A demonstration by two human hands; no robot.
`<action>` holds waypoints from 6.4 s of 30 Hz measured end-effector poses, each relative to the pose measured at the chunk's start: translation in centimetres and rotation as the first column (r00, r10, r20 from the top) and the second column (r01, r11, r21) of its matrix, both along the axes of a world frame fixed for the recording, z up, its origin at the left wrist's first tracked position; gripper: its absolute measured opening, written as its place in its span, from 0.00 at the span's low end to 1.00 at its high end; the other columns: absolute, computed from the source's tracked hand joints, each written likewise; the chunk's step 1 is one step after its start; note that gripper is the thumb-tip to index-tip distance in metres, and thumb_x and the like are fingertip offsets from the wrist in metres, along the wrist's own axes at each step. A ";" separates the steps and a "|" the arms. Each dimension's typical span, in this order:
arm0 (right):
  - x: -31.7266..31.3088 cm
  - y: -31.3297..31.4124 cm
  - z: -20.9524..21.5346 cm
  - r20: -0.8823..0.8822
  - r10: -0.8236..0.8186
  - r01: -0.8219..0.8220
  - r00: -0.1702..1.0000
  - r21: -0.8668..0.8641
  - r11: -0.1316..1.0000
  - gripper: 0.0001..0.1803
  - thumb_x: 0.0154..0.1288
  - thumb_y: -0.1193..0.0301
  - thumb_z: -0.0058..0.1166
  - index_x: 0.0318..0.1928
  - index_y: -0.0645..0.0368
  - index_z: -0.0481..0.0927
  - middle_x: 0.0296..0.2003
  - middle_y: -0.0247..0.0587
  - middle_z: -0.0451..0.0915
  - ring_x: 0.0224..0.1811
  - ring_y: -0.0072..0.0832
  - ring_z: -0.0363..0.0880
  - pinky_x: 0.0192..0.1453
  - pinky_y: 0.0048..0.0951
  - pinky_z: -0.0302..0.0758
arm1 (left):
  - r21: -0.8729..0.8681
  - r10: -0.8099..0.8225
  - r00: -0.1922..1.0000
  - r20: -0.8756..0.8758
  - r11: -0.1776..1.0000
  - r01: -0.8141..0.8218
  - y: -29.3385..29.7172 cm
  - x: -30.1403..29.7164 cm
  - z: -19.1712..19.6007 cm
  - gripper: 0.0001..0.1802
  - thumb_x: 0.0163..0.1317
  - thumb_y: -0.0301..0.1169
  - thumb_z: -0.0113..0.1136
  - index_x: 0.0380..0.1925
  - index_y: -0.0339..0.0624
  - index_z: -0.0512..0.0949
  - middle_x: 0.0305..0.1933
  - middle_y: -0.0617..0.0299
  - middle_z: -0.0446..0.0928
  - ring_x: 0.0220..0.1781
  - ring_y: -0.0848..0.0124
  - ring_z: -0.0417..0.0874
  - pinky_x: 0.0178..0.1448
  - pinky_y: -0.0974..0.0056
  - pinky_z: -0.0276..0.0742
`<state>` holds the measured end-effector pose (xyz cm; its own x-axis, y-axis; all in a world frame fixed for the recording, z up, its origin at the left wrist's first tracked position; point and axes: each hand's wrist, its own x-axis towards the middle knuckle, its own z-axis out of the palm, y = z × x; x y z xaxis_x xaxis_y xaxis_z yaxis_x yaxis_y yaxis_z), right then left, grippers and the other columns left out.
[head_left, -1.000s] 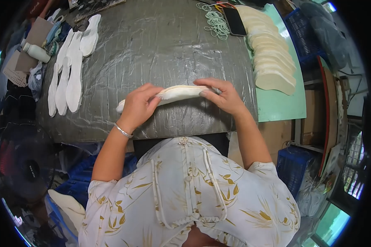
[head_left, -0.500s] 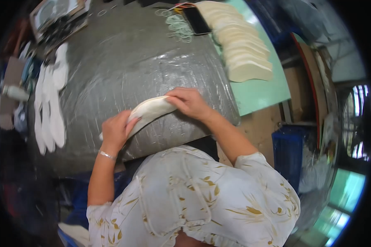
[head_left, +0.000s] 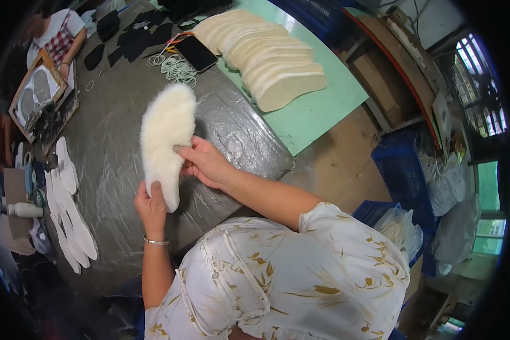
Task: Checking and stacking shoe insoles at a workbench.
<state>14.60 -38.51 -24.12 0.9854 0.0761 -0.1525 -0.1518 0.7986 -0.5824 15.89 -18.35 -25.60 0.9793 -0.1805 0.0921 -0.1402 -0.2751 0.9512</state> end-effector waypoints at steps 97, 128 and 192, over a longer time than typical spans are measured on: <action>10.0 32.4 -0.2 0.519 0.618 0.546 0.590 -0.821 0.168 0.07 0.61 0.69 0.61 0.34 0.58 0.80 0.32 0.43 0.82 0.31 0.39 0.84 0.35 0.38 0.80 | -0.040 0.785 0.495 -0.374 0.519 -0.854 33.9 -5.2 -4.1 0.17 0.68 0.37 0.59 0.43 0.30 0.79 0.35 0.55 0.84 0.20 0.72 0.82 0.19 0.69 0.75; 15.4 16.8 6.1 0.437 0.766 0.383 0.471 -0.884 0.269 0.07 0.61 0.74 0.63 0.40 0.58 0.83 0.30 0.35 0.80 0.31 0.24 0.80 0.34 0.28 0.76 | 0.710 0.174 0.848 0.500 0.478 -0.517 37.4 17.2 -2.7 0.16 0.60 0.22 0.54 0.49 0.43 0.77 0.50 0.48 0.81 0.51 0.52 0.81 0.56 0.51 0.72; 1.0 -6.0 -1.9 -0.329 0.155 -0.364 0.931 -0.860 0.357 0.11 0.65 0.71 0.55 0.34 0.67 0.83 0.26 0.39 0.82 0.24 0.24 0.81 0.28 0.25 0.82 | 0.462 0.137 0.973 0.183 0.862 -0.208 10.5 -8.9 -3.0 0.55 0.57 0.50 0.69 0.75 0.35 0.51 0.78 0.28 0.44 0.76 0.34 0.56 0.76 0.44 0.59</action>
